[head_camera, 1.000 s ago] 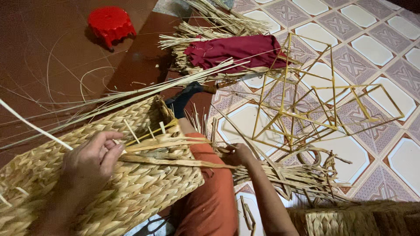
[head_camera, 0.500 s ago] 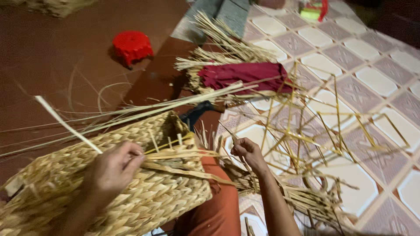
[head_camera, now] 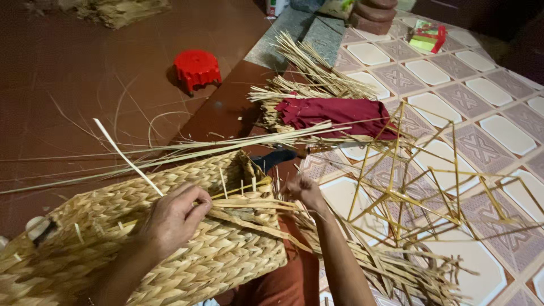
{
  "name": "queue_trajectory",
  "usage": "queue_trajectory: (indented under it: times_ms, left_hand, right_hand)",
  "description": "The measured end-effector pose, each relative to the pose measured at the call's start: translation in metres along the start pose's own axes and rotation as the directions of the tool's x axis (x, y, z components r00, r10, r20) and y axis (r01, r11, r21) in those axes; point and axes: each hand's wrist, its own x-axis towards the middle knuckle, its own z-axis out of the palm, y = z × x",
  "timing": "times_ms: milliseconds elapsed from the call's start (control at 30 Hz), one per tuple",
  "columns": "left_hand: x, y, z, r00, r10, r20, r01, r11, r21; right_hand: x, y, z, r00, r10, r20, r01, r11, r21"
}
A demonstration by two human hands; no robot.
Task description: The person weaves a rectangular basket using dried palm leaves, interlacing strips through a pre-formed frame. They repeatedly adjust the weave, trim excess material, and reposition the basket to continue the pattern.
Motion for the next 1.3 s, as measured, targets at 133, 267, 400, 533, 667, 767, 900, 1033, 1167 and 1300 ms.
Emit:
queue_trajectory:
  times_ms: [133,267,400,533,667,767,900,1033,1167,1300]
  left_hand:
    - [0.001,-0.009,0.005,0.999,0.043,-0.027,-0.045,0.998,-0.051]
    - [0.004,-0.017,0.020,0.919,0.278,-0.279,-0.307,0.949,-0.068]
    - [0.006,-0.025,0.035,0.815,0.370,-0.446,-0.392,0.919,0.046]
    - [-0.002,-0.031,0.044,0.804,0.424,-0.417,-0.370,0.905,0.207]
    - [-0.006,-0.031,0.052,0.620,0.560,-0.549,-0.423,0.828,0.367]
    - [-0.011,-0.029,0.052,0.615,0.585,-0.530,-0.450,0.811,0.373]
    - [-0.014,-0.017,0.042,0.632,0.592,-0.501,-0.452,0.806,0.382]
    - [-0.024,-0.006,0.024,0.601,0.654,-0.459,-0.507,0.757,0.413]
    - [-0.025,-0.008,0.019,0.598,0.680,-0.424,-0.499,0.730,0.467]
    - [-0.009,-0.021,0.036,0.629,0.636,-0.448,-0.489,0.771,0.408]
  right_hand:
    - [0.013,-0.079,0.013,0.958,-0.248,-0.146,0.272,0.946,0.174]
    - [-0.038,-0.175,-0.002,0.643,-0.681,-0.350,0.701,0.708,-0.091]
    - [-0.119,-0.235,0.008,0.264,-0.956,-0.131,0.821,0.294,-0.489]
    - [-0.156,-0.242,0.064,0.513,-0.855,0.075,0.753,0.406,-0.518]
    - [-0.160,-0.221,0.119,0.570,-0.801,0.182,0.774,0.449,-0.447]
    - [-0.153,-0.210,0.137,0.559,-0.812,0.167,0.770,0.434,-0.467]
    - [-0.141,-0.207,0.148,0.531,-0.830,0.171,0.765,0.382,-0.518]
    - [-0.137,-0.209,0.154,0.464,-0.870,0.167,0.779,0.310,-0.545]
    - [-0.132,-0.214,0.160,0.329,-0.909,0.254,0.763,0.098,-0.639]
    - [-0.129,-0.216,0.162,0.305,-0.909,0.284,0.771,0.060,-0.634]
